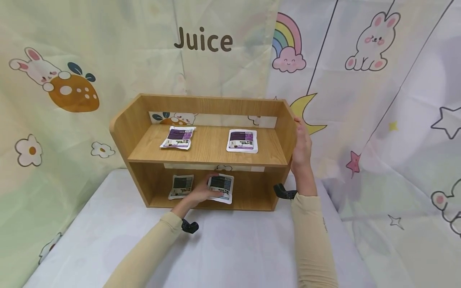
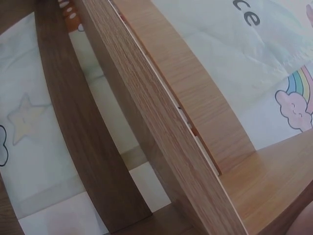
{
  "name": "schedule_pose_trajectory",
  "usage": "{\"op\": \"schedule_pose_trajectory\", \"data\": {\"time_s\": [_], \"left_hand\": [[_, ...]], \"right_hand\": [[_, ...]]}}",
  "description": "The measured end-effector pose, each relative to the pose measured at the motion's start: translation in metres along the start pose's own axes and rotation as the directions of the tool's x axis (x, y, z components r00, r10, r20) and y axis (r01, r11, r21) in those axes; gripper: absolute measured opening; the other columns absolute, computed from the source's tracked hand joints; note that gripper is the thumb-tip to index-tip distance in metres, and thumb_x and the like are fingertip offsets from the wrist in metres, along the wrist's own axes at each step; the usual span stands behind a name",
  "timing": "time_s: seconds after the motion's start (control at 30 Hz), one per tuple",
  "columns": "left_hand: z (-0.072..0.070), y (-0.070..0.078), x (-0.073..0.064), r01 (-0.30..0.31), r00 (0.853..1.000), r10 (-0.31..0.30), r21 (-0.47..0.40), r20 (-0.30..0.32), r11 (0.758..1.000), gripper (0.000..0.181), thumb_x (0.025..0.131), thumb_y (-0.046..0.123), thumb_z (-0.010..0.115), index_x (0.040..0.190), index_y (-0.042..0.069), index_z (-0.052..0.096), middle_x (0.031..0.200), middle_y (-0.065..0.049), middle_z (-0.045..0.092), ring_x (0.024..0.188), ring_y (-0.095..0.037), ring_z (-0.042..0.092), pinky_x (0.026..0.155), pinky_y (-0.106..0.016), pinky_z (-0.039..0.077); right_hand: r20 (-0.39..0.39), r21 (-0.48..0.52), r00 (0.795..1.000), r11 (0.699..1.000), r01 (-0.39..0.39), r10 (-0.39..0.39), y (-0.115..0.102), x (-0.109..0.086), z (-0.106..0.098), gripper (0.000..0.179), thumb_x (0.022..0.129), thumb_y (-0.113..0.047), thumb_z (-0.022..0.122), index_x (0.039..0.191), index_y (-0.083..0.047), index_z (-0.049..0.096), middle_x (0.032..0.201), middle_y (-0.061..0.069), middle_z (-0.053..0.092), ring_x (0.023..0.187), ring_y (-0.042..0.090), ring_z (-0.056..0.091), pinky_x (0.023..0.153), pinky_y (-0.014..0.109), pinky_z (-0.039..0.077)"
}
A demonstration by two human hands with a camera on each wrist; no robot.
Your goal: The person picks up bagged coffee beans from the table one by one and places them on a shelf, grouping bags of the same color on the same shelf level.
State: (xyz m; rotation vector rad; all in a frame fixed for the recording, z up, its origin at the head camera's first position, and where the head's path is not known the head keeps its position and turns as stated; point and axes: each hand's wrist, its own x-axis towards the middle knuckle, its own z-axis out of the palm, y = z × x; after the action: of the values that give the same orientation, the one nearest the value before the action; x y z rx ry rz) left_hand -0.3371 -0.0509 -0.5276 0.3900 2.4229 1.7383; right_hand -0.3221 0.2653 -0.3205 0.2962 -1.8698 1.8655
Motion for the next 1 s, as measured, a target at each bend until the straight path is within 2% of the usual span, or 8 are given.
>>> {"op": "schedule_pose_trajectory", "data": {"time_s": [0.13, 0.27, 0.4, 0.43, 0.57, 0.67, 0.83, 1.0], "left_hand": [[0.008, -0.003, 0.01, -0.022, 1.0, 0.022, 0.002, -0.004, 1.0, 0.082, 0.072, 0.025, 0.088, 0.14, 0.018, 0.043, 0.139, -0.007, 0.042, 0.12, -0.026, 0.045, 0.103, -0.047, 0.034], [0.018, -0.005, 0.021, -0.046, 0.999, 0.046, -0.034, 0.0, 0.998, 0.083, 0.071, 0.024, 0.089, 0.14, 0.015, 0.043, 0.141, -0.006, 0.041, 0.119, -0.025, 0.045, 0.102, -0.043, 0.036], [0.023, -0.008, 0.025, -0.017, 1.0, 0.017, -0.077, -0.01, 0.997, 0.085, 0.072, 0.023, 0.088, 0.142, 0.012, 0.041, 0.145, -0.007, 0.037, 0.124, -0.026, 0.041, 0.105, -0.044, 0.033], [0.023, -0.003, 0.024, -0.005, 1.0, 0.004, -0.084, -0.011, 0.996, 0.085, 0.073, 0.021, 0.088, 0.142, 0.009, 0.04, 0.146, -0.009, 0.036, 0.127, -0.027, 0.039, 0.106, -0.045, 0.031], [0.026, -0.001, 0.031, -0.009, 1.0, 0.008, -0.076, -0.012, 0.997, 0.087, 0.073, 0.024, 0.088, 0.143, 0.006, 0.039, 0.151, -0.012, 0.03, 0.133, -0.028, 0.033, 0.11, -0.045, 0.025], [0.03, -0.006, 0.038, -0.019, 1.0, 0.019, -0.06, 0.002, 0.998, 0.088, 0.073, 0.027, 0.087, 0.143, 0.006, 0.039, 0.148, -0.011, 0.032, 0.129, -0.026, 0.037, 0.108, -0.043, 0.03], [0.038, -0.004, 0.043, 0.004, 0.999, -0.002, -0.056, 0.044, 0.998, 0.087, 0.076, 0.029, 0.085, 0.144, 0.006, 0.035, 0.139, -0.009, 0.038, 0.122, -0.025, 0.042, 0.103, -0.042, 0.036], [0.048, 0.0, 0.046, 0.015, 0.999, -0.013, -0.039, 0.052, 0.999, 0.088, 0.077, 0.027, 0.084, 0.145, 0.006, 0.034, 0.143, -0.011, 0.034, 0.124, -0.026, 0.04, 0.104, -0.042, 0.035]], "right_hand": [[-0.001, 0.01, 1.0, 1.0, 0.001, -0.001, -0.001, 0.002, -0.002, 0.047, 0.102, -0.05, 0.035, 0.139, -0.025, 0.048, 0.137, 0.007, 0.042, 0.121, 0.023, 0.037, 0.095, 0.046, 0.025], [-0.012, 0.017, 1.0, 1.0, -0.001, 0.001, -0.002, 0.002, -0.005, 0.047, 0.101, -0.05, 0.036, 0.139, -0.025, 0.048, 0.136, 0.007, 0.043, 0.12, 0.023, 0.038, 0.094, 0.046, 0.026], [-0.004, 0.017, 1.0, 1.0, -0.014, 0.014, 0.0, 0.001, -0.003, 0.047, 0.102, -0.05, 0.036, 0.14, -0.026, 0.048, 0.137, 0.007, 0.042, 0.121, 0.023, 0.038, 0.095, 0.046, 0.026], [-0.002, 0.018, 1.0, 1.0, -0.013, 0.013, 0.001, 0.001, -0.002, 0.047, 0.102, -0.05, 0.036, 0.14, -0.026, 0.048, 0.137, 0.007, 0.042, 0.121, 0.023, 0.038, 0.095, 0.046, 0.026], [-0.004, 0.021, 1.0, 1.0, -0.002, 0.002, 0.001, 0.002, 0.0, 0.046, 0.102, -0.049, 0.036, 0.139, -0.026, 0.048, 0.137, 0.008, 0.042, 0.122, 0.023, 0.037, 0.095, 0.047, 0.025], [-0.005, 0.02, 1.0, 1.0, -0.003, 0.003, 0.0, 0.003, 0.0, 0.046, 0.101, -0.05, 0.036, 0.139, -0.026, 0.048, 0.137, 0.007, 0.042, 0.122, 0.023, 0.037, 0.096, 0.047, 0.025], [-0.017, 0.048, 1.0, 0.999, -0.001, 0.002, -0.001, 0.003, 0.0, 0.046, 0.101, -0.05, 0.037, 0.139, -0.026, 0.049, 0.137, 0.007, 0.042, 0.122, 0.023, 0.037, 0.096, 0.046, 0.024], [-0.021, 0.055, 1.0, 0.998, -0.012, 0.013, 0.0, 0.002, 0.002, 0.045, 0.101, -0.05, 0.038, 0.138, -0.027, 0.05, 0.136, 0.006, 0.043, 0.121, 0.023, 0.038, 0.095, 0.046, 0.025]]}}
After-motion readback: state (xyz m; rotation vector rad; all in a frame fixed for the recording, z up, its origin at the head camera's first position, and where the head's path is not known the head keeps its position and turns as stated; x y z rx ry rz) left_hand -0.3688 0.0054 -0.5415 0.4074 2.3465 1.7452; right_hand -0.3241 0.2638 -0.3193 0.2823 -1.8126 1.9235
